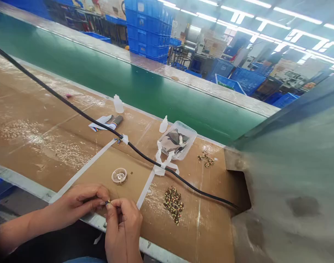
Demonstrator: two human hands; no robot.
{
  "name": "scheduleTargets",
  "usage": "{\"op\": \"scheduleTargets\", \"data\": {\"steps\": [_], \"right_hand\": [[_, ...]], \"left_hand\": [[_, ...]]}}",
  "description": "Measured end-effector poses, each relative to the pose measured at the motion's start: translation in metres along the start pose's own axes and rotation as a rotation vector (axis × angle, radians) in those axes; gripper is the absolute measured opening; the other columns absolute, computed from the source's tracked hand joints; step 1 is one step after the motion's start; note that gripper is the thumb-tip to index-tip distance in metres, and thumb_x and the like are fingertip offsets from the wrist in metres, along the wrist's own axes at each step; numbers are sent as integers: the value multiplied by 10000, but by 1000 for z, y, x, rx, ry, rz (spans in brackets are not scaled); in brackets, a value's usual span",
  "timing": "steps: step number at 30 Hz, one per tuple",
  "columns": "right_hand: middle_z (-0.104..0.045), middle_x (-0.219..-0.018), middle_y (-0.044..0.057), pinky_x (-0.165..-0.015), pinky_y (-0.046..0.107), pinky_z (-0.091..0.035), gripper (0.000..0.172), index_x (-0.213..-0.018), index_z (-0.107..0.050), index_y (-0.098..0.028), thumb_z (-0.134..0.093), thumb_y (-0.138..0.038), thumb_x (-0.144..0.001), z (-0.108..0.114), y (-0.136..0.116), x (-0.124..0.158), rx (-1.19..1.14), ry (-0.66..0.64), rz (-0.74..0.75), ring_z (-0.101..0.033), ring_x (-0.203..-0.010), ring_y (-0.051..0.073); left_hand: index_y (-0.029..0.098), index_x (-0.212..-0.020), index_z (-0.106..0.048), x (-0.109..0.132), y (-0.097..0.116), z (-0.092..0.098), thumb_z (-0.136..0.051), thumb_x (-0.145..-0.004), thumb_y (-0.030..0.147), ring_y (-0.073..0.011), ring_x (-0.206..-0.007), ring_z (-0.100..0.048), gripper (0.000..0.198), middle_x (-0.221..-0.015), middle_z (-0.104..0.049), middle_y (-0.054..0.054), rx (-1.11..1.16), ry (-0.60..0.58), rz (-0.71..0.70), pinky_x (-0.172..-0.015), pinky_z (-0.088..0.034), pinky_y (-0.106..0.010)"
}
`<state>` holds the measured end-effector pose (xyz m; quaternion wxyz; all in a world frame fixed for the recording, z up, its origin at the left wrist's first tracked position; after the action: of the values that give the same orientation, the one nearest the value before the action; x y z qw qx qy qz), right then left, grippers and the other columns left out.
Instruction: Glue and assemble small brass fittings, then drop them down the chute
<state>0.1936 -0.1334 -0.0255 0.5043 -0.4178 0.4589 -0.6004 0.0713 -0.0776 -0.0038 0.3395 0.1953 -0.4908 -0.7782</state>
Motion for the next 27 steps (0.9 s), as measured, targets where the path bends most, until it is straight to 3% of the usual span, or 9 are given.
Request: {"op": "scheduleTargets", "data": {"steps": [7,18,27], "right_hand": [[-642,-702,19,-594,235,-497,228,-811,-647,-198,-521,-362,-908,3,10,2,-63,-31,-35,-619,-651,156],[-651,-668,41,-554,232,-508,236,-804,-656,-163,-595,-383,-864,3,8,4,-148,19,-96,-628,-608,155],[-616,-611,14,-516,198,-497,226,-804,-629,-147,-629,-367,-857,2,10,5,-147,69,-141,-573,-529,101]], "left_hand": [[160,-838,-607,-4,10,-2,-458,-922,211,-131,-701,-574,179,-768,-621,-26,67,3,33,-655,-448,-197],[151,-828,-625,-4,3,-1,-472,-874,232,-143,-690,-561,179,-736,-609,-21,88,37,75,-637,-434,-223],[168,-808,-625,-4,-6,-1,-459,-855,207,-155,-725,-570,177,-758,-632,-19,123,55,-12,-653,-413,-237]]}}
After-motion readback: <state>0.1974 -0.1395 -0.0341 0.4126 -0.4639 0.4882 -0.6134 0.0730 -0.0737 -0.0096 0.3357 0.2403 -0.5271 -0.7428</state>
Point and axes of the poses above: each hand's wrist, its own x-axis away from the middle knuckle, its own z-axis out of the back of the hand, y = z × x, the point moved 8 cm from there along -x, towards the middle knuckle
